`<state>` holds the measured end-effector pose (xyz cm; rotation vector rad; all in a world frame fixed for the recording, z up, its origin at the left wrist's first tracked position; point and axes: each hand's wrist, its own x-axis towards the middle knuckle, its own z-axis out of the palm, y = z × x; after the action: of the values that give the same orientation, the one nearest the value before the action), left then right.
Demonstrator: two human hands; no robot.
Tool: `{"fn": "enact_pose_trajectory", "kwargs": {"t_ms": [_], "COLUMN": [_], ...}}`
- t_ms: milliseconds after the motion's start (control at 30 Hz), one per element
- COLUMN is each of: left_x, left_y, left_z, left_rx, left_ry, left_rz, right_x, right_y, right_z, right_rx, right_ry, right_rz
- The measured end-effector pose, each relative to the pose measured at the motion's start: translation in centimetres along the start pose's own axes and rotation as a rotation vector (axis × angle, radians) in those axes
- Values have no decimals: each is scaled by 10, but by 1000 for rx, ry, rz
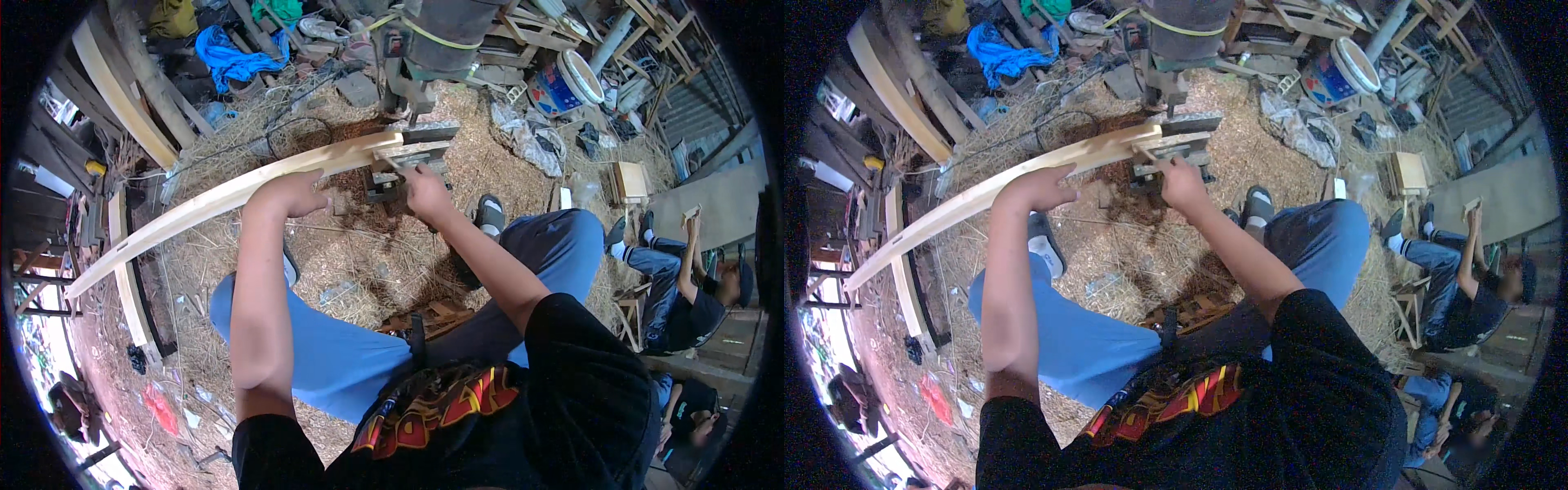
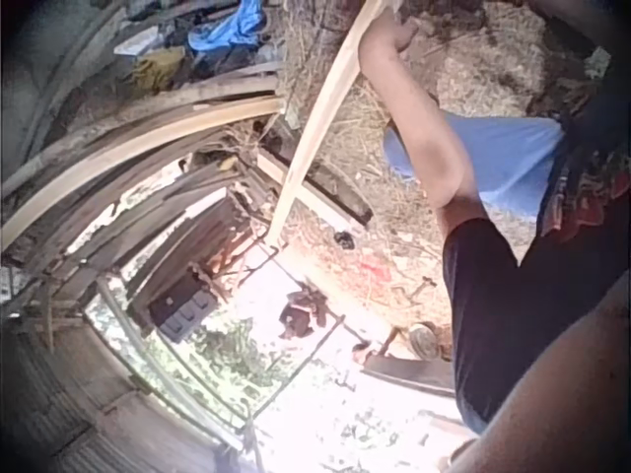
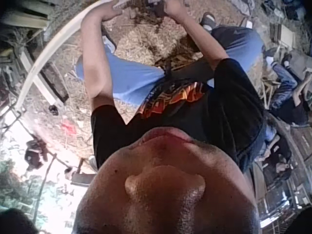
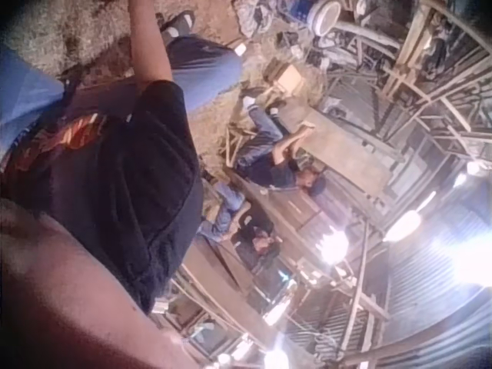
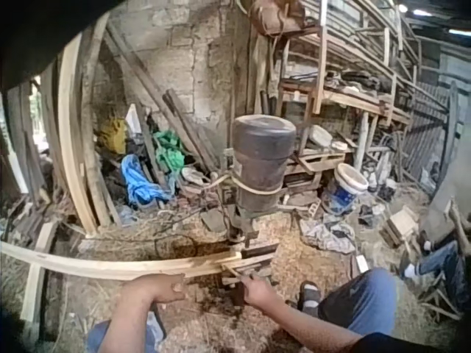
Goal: The person operates a mortising machine to cut rectangular holes into a wooden beam, using a hand wheel to adjust the position of the wood and a lever to plunge the bit into the material. The person marks the wood with a pencil before making the cuts.
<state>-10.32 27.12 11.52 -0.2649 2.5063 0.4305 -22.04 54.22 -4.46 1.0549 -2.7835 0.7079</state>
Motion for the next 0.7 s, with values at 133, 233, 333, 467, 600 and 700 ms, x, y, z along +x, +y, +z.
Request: {"fn": "enact_pose_trajectory", "kwargs": {"t_ms": [133,233,333,467,600,700], "left_x": [11,4,2,5,8,11], "left_y": [14,6,13,19,38,39], "left_z": [-1,2,0,-1,-5,-4], "left_rx": [8,16,3,18,-1,-47], "left_ry": [-10,-15,3,-21,3,-30], "left_rz": [14,-31,-7,-8,10,33], "right_x": [-23,-33,-28,-4,4,8], "right_y": [132,149,139,77,90,98], "right_z": [-4,-35,-54,-57,-30,-11], "right_rx": [-107,-71,-58,110,231,114], "right_ry": [192,199,355,143,133,170], "right_rz": [228,702,486,321,322,77]}}
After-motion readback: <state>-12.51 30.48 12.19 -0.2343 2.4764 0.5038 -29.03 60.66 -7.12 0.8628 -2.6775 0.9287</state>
